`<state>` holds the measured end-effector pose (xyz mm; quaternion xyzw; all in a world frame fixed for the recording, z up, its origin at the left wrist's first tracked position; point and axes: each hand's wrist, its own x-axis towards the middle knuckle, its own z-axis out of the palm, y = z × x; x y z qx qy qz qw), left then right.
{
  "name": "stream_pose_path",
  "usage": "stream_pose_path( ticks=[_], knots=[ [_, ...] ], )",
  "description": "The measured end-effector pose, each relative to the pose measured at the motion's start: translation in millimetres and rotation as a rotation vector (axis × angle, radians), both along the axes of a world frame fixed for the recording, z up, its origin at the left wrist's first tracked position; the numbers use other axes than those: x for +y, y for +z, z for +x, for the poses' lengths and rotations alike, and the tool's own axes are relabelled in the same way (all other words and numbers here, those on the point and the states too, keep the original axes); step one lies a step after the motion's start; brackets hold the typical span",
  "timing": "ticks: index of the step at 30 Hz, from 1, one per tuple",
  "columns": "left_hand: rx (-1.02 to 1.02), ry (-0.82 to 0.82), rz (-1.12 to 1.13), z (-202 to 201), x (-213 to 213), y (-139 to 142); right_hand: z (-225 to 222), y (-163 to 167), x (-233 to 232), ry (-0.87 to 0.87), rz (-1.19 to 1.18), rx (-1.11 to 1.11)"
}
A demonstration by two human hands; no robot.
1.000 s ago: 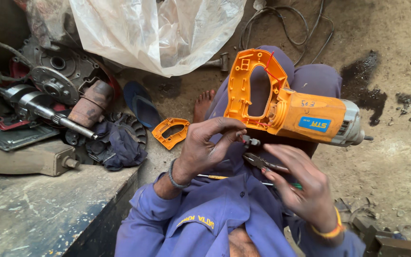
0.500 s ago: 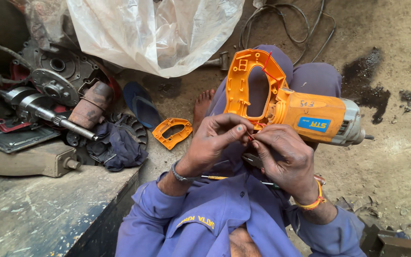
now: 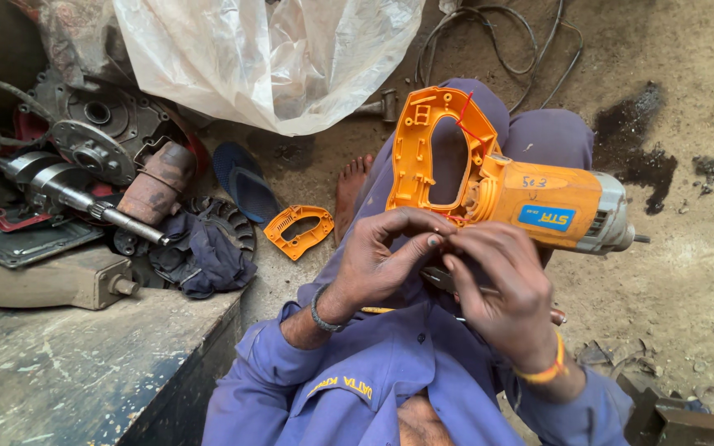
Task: The person repairs an electric drill by stripping and twisting wires, then connecting them to the internal switch using pliers and a screwdriver. The person works on the drill's wiring and internal components while sitting on the floor.
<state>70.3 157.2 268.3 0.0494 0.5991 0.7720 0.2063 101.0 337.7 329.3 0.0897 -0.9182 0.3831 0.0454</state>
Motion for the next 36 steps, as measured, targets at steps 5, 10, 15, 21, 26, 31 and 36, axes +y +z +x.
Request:
stream_pose_path(
  ticks=[5, 10, 15, 21, 26, 31, 36],
  knots=[
    [0.255, 0.048, -0.27, -6, -8, 5, 52, 11, 27, 0.021, 0.332, -0.247],
    [0.444, 0.102, -0.361, -14, -3, 8, 99, -24, 34, 0.003, 0.58, -0.3],
    [0.362, 0.083, -0.32, -14, 6, 7, 115, -47, 49, 0.029, 0.545, -0.214],
    [0.334, 0.205, -0.285, -17, 18, 1, 112, -43, 68, 0.135, 0.576, -0.199],
    [0.359, 0.187, -0.339, -17, 22, -1, 104, -38, 82, 0.177, 0.544, -0.325],
    [0.396, 0.19, -0.348, -18, 24, 1, 96, -27, 97, 0.237, 0.627, -0.507],
    [0.385, 0.179, -0.358, -19, 26, 1, 88, -21, 124, 0.247, 0.304, -0.547]
  ],
)
